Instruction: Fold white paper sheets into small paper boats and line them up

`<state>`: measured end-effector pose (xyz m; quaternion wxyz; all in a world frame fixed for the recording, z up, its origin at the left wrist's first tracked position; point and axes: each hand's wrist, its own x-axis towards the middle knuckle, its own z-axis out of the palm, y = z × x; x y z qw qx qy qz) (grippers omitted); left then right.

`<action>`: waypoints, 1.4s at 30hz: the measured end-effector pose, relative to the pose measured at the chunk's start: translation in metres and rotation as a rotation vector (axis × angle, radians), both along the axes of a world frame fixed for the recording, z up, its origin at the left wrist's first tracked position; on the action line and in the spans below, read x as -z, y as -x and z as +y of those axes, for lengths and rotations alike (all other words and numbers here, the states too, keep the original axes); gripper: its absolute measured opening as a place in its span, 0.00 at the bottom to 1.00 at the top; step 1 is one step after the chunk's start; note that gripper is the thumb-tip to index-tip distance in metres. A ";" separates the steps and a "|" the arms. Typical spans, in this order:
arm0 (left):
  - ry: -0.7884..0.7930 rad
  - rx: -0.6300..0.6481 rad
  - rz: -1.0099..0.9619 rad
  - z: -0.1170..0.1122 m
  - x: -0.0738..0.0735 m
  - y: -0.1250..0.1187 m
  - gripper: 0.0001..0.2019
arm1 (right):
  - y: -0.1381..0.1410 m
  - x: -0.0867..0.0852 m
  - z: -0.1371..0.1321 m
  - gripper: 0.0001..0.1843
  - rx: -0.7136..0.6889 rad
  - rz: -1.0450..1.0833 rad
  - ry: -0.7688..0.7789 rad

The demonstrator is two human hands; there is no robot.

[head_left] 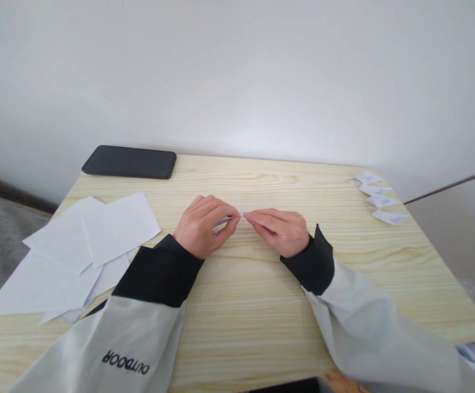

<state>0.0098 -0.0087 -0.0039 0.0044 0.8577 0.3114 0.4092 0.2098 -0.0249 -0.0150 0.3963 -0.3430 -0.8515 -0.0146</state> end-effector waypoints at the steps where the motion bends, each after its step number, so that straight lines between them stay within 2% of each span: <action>1: -0.005 0.005 0.004 0.000 0.000 0.000 0.03 | 0.000 0.000 0.000 0.10 0.008 -0.006 0.004; 6: -0.064 0.025 0.060 0.001 0.000 0.000 0.03 | 0.003 0.002 0.000 0.07 0.087 -0.066 -0.032; 10: -0.115 0.026 0.088 0.001 -0.001 0.000 0.04 | 0.003 0.003 0.001 0.06 0.083 -0.074 -0.058; 16: -0.126 0.029 0.096 0.001 -0.001 0.001 0.04 | 0.003 0.002 0.000 0.05 0.068 0.033 0.124; 24: -0.105 0.044 0.122 0.003 0.000 0.004 0.05 | 0.005 0.001 -0.003 0.05 0.072 0.172 0.289; 28: -0.148 0.065 0.123 0.004 0.000 0.005 0.05 | 0.004 0.000 -0.002 0.05 0.033 0.220 0.387; 32: -0.171 0.049 0.115 0.002 -0.001 0.003 0.03 | 0.002 0.000 0.000 0.03 0.030 0.127 0.229; 36: -0.099 0.007 0.112 0.000 -0.003 0.001 0.03 | 0.001 0.001 0.000 0.06 0.037 0.013 0.072; 42: -0.045 -0.018 0.057 -0.002 -0.004 0.000 0.03 | 0.000 0.001 -0.003 0.06 0.063 -0.029 -0.100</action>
